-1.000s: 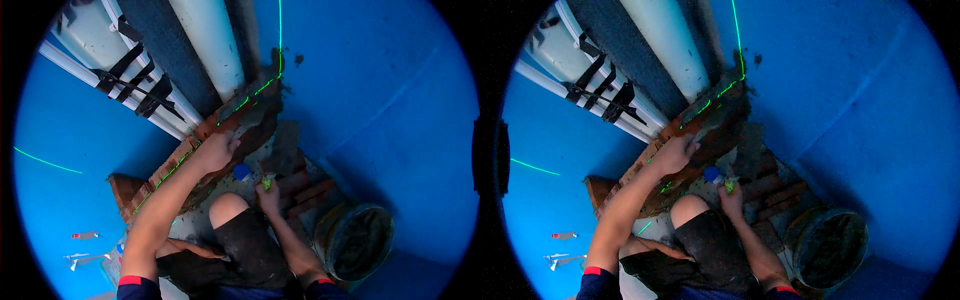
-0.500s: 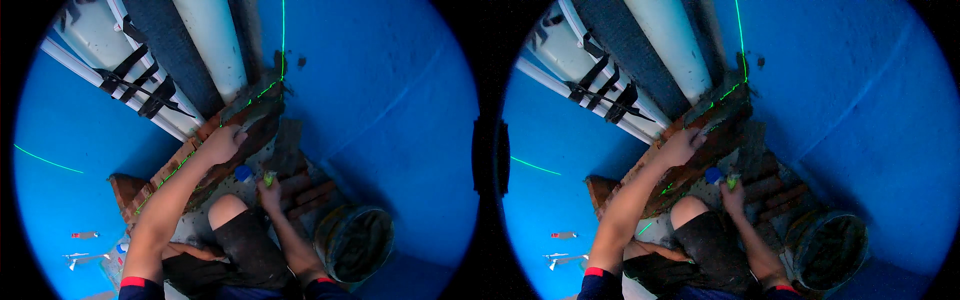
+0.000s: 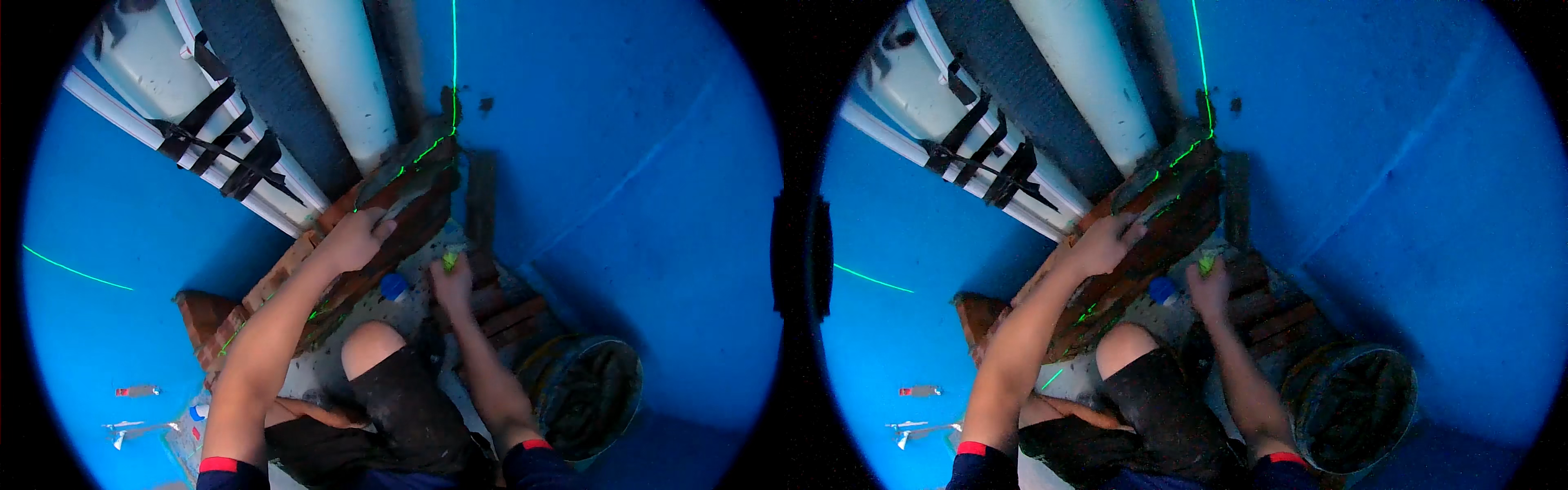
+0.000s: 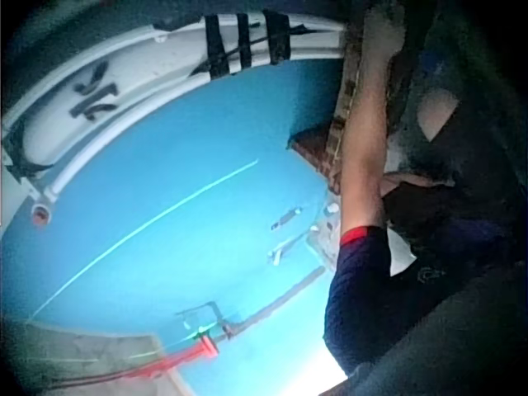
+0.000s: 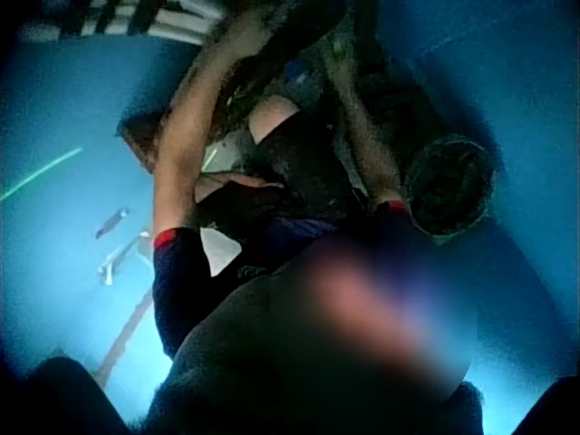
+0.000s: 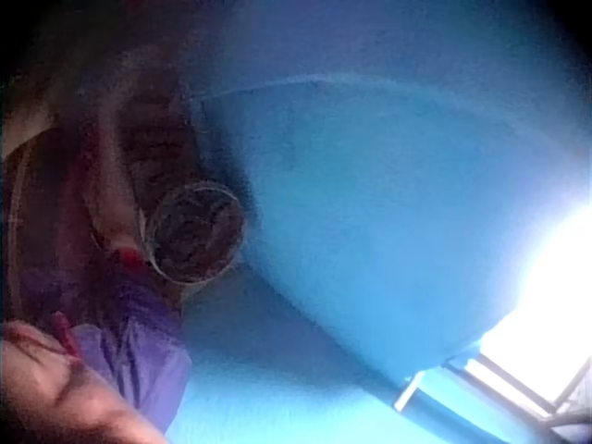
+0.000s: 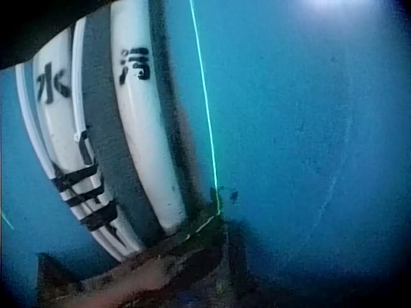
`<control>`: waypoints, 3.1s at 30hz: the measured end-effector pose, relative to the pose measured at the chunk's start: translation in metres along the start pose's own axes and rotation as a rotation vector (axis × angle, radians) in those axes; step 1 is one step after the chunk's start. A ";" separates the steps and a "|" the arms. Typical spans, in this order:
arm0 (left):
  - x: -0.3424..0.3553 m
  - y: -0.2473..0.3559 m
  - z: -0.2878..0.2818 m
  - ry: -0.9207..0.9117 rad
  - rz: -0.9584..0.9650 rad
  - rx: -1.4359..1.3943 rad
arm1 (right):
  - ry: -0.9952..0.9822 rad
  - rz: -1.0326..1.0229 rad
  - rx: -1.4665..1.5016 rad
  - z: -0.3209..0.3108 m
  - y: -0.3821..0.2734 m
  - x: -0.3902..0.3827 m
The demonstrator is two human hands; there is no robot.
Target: The person builds a small brick structure by applying mortar with a trowel, placing bricks onto the mortar, and smoothing the joints. They retrieve bricks from a pile and mix mortar in a bucket.
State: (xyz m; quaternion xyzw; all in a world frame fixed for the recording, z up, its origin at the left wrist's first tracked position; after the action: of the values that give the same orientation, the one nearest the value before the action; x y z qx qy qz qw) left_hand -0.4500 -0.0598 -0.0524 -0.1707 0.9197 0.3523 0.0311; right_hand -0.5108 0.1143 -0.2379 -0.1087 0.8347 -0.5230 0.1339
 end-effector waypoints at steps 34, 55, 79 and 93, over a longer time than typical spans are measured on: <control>-0.017 0.000 -0.004 -0.096 -0.220 -0.370 | 0.027 -0.032 0.072 -0.039 0.096 0.022; -0.274 -0.058 -0.020 0.340 -0.610 -0.639 | -0.302 -0.154 0.646 0.093 0.189 0.213; -0.295 -0.013 -0.007 0.496 -0.604 -0.562 | -0.243 -0.198 0.245 0.053 0.193 0.176; -0.303 -0.018 -0.005 0.419 -0.699 -0.752 | -0.107 -0.248 -0.116 0.003 0.078 0.180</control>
State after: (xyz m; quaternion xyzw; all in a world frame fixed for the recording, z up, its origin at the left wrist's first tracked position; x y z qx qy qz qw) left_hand -0.1586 0.0132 -0.0059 -0.5316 0.6055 0.5837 -0.1007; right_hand -0.6827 0.0871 -0.3295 -0.2462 0.8353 -0.4800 0.1060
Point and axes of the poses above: each hand's wrist, its own x-axis towards the middle knuckle, its own z-axis out of the palm, y = z × x, the point moved 3 cm from there along x, towards the middle knuckle, and after that the axes turned 6 degrees about -x, right-handed, at the moved point
